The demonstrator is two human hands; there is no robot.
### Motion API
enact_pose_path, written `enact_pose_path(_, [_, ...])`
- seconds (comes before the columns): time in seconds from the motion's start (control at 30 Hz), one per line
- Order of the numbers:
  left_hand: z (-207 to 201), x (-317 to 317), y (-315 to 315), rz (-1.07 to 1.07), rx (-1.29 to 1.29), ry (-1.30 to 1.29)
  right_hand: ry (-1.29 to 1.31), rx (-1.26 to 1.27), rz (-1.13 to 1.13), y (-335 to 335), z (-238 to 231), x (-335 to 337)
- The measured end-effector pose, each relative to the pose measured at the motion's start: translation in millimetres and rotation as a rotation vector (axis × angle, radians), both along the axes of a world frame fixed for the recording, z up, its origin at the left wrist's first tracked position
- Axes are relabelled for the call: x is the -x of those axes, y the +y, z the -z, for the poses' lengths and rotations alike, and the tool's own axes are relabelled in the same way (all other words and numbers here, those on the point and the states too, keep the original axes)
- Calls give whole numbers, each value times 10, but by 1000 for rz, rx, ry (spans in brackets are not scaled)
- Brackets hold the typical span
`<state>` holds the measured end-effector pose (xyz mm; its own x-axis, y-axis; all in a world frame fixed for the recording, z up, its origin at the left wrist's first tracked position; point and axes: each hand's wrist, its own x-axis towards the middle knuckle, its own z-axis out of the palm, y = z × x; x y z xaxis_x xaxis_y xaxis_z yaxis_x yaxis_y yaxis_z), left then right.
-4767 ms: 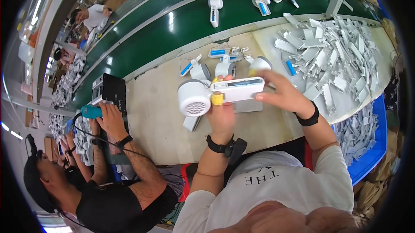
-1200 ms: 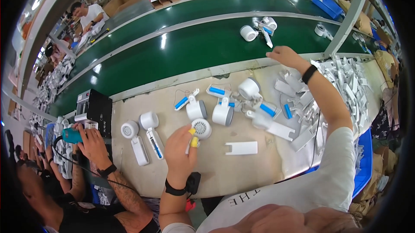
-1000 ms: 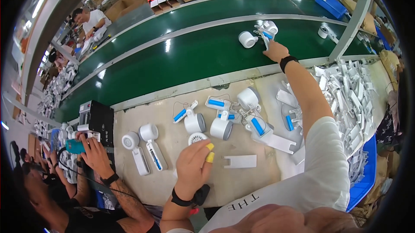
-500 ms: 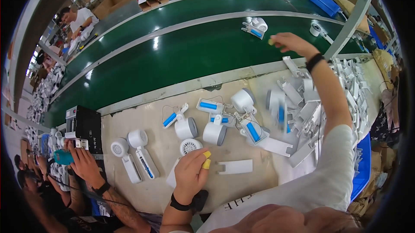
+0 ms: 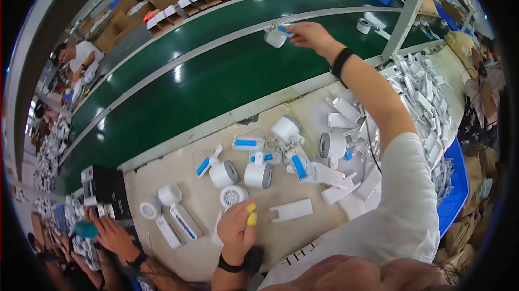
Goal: The person assembles handheld fans by picking up a base, inserting a battery, and snapping on a plastic cover. They then attach a fan head to the base and place the completed unit on the table before starting the next one.
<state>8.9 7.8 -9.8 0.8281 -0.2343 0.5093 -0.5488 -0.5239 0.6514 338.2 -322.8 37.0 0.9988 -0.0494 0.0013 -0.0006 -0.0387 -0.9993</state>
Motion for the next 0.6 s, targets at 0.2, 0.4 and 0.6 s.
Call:
enact_pose_path(0.2, [-145, -127, -246, 357, 852, 686, -90, -233, -291, 443, -624, 1578])
enact_pose_path(0.4, [-366, -305, -625, 584, 1359, 522, 12, -126, -354, 928, -434, 2951])
enact_pose_path(0.6, [-376, -82, -807, 338, 1329, 627, -358, 417, -403, 990, 7, 3561])
